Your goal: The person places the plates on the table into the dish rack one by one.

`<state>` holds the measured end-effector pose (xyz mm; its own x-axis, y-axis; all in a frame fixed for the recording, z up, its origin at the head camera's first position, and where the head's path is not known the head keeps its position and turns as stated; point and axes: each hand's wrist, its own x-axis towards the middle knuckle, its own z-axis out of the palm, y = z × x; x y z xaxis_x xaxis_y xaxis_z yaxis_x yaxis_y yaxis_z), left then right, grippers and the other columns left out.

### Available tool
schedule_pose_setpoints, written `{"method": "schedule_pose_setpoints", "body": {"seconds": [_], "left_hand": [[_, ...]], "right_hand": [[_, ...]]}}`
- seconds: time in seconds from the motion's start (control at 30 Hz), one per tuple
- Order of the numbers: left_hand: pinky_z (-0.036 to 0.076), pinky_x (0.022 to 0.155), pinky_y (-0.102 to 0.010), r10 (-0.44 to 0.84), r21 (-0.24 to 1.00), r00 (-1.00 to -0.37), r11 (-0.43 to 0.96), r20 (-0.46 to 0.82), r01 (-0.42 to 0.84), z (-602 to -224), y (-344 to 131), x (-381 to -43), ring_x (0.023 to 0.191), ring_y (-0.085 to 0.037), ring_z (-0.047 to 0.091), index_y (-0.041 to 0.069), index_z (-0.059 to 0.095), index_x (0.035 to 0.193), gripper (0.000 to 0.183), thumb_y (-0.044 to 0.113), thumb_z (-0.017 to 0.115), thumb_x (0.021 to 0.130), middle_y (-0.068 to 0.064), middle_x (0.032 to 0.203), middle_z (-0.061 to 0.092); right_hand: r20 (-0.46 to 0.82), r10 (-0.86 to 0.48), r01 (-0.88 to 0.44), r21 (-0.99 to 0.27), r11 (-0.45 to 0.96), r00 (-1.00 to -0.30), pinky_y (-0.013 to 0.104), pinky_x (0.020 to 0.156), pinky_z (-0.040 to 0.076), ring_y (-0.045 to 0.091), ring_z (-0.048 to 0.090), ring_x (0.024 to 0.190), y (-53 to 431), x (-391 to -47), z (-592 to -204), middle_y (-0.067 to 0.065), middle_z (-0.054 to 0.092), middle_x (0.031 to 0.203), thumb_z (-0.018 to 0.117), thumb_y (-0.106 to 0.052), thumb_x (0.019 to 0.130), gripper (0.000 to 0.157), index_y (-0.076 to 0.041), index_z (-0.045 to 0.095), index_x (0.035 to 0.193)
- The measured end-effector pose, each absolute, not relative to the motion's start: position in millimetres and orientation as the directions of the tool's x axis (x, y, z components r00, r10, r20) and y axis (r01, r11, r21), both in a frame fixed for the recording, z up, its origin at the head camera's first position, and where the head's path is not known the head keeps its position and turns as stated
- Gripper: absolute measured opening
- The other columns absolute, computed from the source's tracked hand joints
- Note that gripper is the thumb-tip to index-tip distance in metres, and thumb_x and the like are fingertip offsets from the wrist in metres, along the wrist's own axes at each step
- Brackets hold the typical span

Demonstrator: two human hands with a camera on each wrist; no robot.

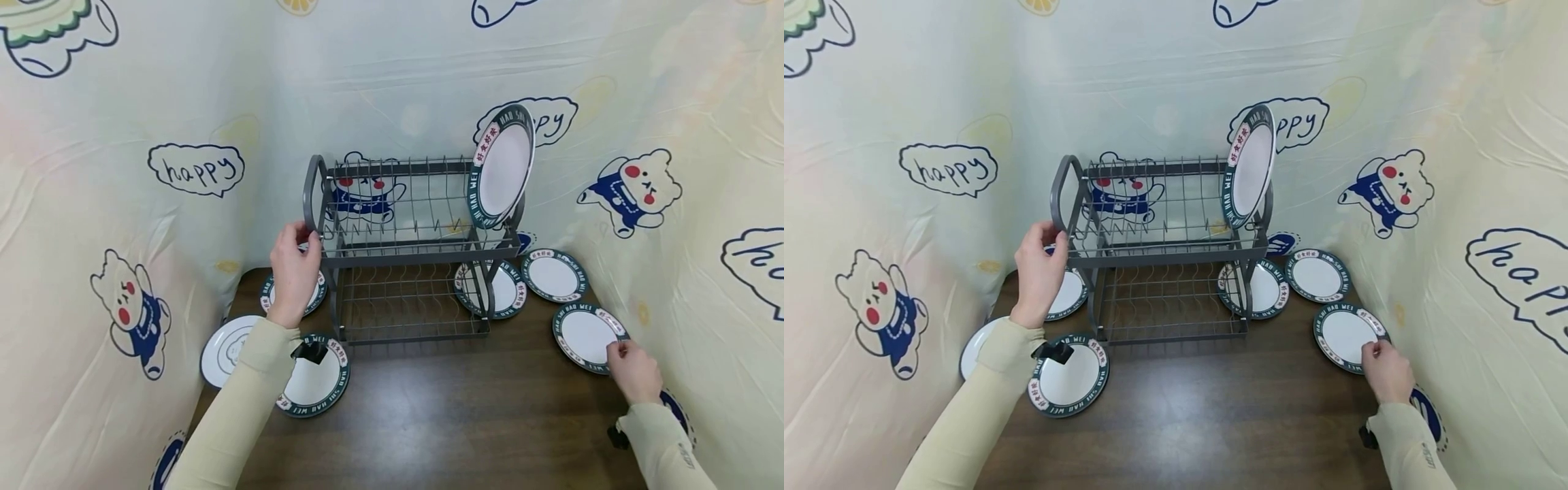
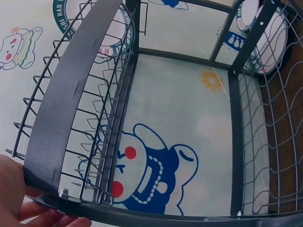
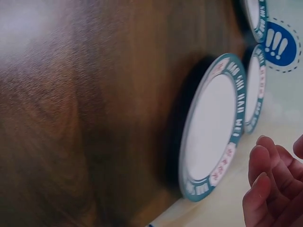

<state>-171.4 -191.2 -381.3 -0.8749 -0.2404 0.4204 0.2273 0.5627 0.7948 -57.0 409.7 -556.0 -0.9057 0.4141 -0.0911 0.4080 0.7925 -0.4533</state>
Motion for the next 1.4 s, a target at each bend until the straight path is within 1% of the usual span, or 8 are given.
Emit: {"method": "schedule_pose_setpoints", "body": {"seconds": [0.2, 0.37, 0.47, 0.57, 0.67, 1.0, 1.2, 1.4], "left_hand": [[0.056, 0.09, -0.049, -0.233, 0.794, -0.873, 0.558, 0.429, 0.241, -379, -192, -172, 0.111, -0.032, 0.061, -0.003, 0.062, 0.127, 0.028, 0.015, 0.057, 0.106, -0.02, 0.12, 0.064], [0.059, 0.09, -0.049, -0.236, 0.795, -0.876, 0.561, 0.421, 0.231, -377, -194, -172, 0.111, -0.029, 0.061, -0.001, 0.062, 0.128, 0.028, 0.016, 0.057, 0.106, -0.019, 0.121, 0.064], [0.059, 0.089, -0.048, -0.23, 0.793, -0.875, 0.562, 0.426, 0.238, -376, -194, -171, 0.11, -0.029, 0.061, 0.0, 0.063, 0.128, 0.027, 0.015, 0.058, 0.106, -0.019, 0.12, 0.064], [0.06, 0.089, -0.049, -0.214, 0.785, -0.876, 0.567, 0.433, 0.249, -376, -194, -170, 0.11, -0.03, 0.061, 0.0, 0.063, 0.127, 0.026, 0.014, 0.058, 0.105, -0.019, 0.12, 0.064], [0.06, 0.09, -0.05, -0.204, 0.782, -0.88, 0.571, 0.43, 0.249, -377, -195, -169, 0.11, -0.03, 0.061, 0.0, 0.062, 0.127, 0.026, 0.012, 0.058, 0.105, -0.019, 0.12, 0.064], [0.059, 0.093, -0.049, -0.188, 0.784, -0.89, 0.57, 0.416, 0.247, -381, -194, -167, 0.114, -0.031, 0.061, 0.0, 0.06, 0.131, 0.03, 0.014, 0.055, 0.106, -0.02, 0.124, 0.062], [0.059, 0.093, -0.05, -0.196, 0.791, -0.893, 0.565, 0.405, 0.235, -379, -193, -167, 0.114, -0.031, 0.06, -0.001, 0.059, 0.132, 0.03, 0.013, 0.055, 0.106, -0.02, 0.124, 0.061], [0.059, 0.094, -0.051, -0.201, 0.792, -0.892, 0.564, 0.405, 0.233, -380, -194, -167, 0.114, -0.032, 0.061, -0.002, 0.059, 0.132, 0.03, 0.012, 0.055, 0.106, -0.02, 0.124, 0.061]], "right_hand": [[-0.128, 0.436, 0.446, -0.434, 0.783, -0.891, 0.039, 0.053, 0.036, 0.032, 0.052, 0.065, 415, -56, -566, 0.013, 0.054, 0.07, 0.04, -0.028, 0.101, 0.035, -0.002, 0.057, 0.085], [-0.202, 0.444, 0.486, -0.426, 0.763, -0.873, 0.038, 0.057, 0.035, 0.028, 0.051, 0.065, 418, -57, -576, 0.009, 0.052, 0.068, 0.039, -0.031, 0.103, 0.039, -0.003, 0.056, 0.082], [-0.237, 0.446, 0.505, -0.418, 0.755, -0.863, 0.037, 0.059, 0.034, 0.026, 0.05, 0.064, 420, -55, -581, 0.007, 0.05, 0.066, 0.038, -0.032, 0.103, 0.04, -0.007, 0.053, 0.075], [-0.265, 0.449, 0.521, -0.411, 0.748, -0.853, 0.036, 0.057, 0.033, 0.025, 0.049, 0.062, 421, -52, -586, 0.005, 0.048, 0.063, 0.037, -0.032, 0.102, 0.042, -0.011, 0.049, 0.069], [-0.277, 0.448, 0.526, -0.413, 0.743, -0.85, 0.036, 0.054, 0.034, 0.025, 0.049, 0.059, 423, -48, -592, 0.005, 0.048, 0.06, 0.036, -0.033, 0.102, 0.044, -0.011, 0.049, 0.065], [-0.34, 0.461, 0.57, -0.406, 0.714, -0.82, 0.036, 0.054, 0.037, 0.026, 0.055, 0.063, 428, -44, -609, 0.007, 0.062, 0.066, 0.03, -0.04, 0.105, 0.055, -0.006, 0.061, 0.073], [-0.358, 0.475, 0.592, -0.407, 0.696, -0.804, 0.037, 0.056, 0.038, 0.027, 0.056, 0.065, 427, -44, -612, 0.007, 0.064, 0.066, 0.025, -0.046, 0.105, 0.064, -0.004, 0.065, 0.078], [-0.349, 0.503, 0.611, -0.401, 0.682, -0.791, 0.037, 0.054, 0.038, 0.026, 0.054, 0.062, 426, -43, -615, 0.007, 0.063, 0.064, 0.028, -0.044, 0.106, 0.064, -0.003, 0.067, 0.076]]}}
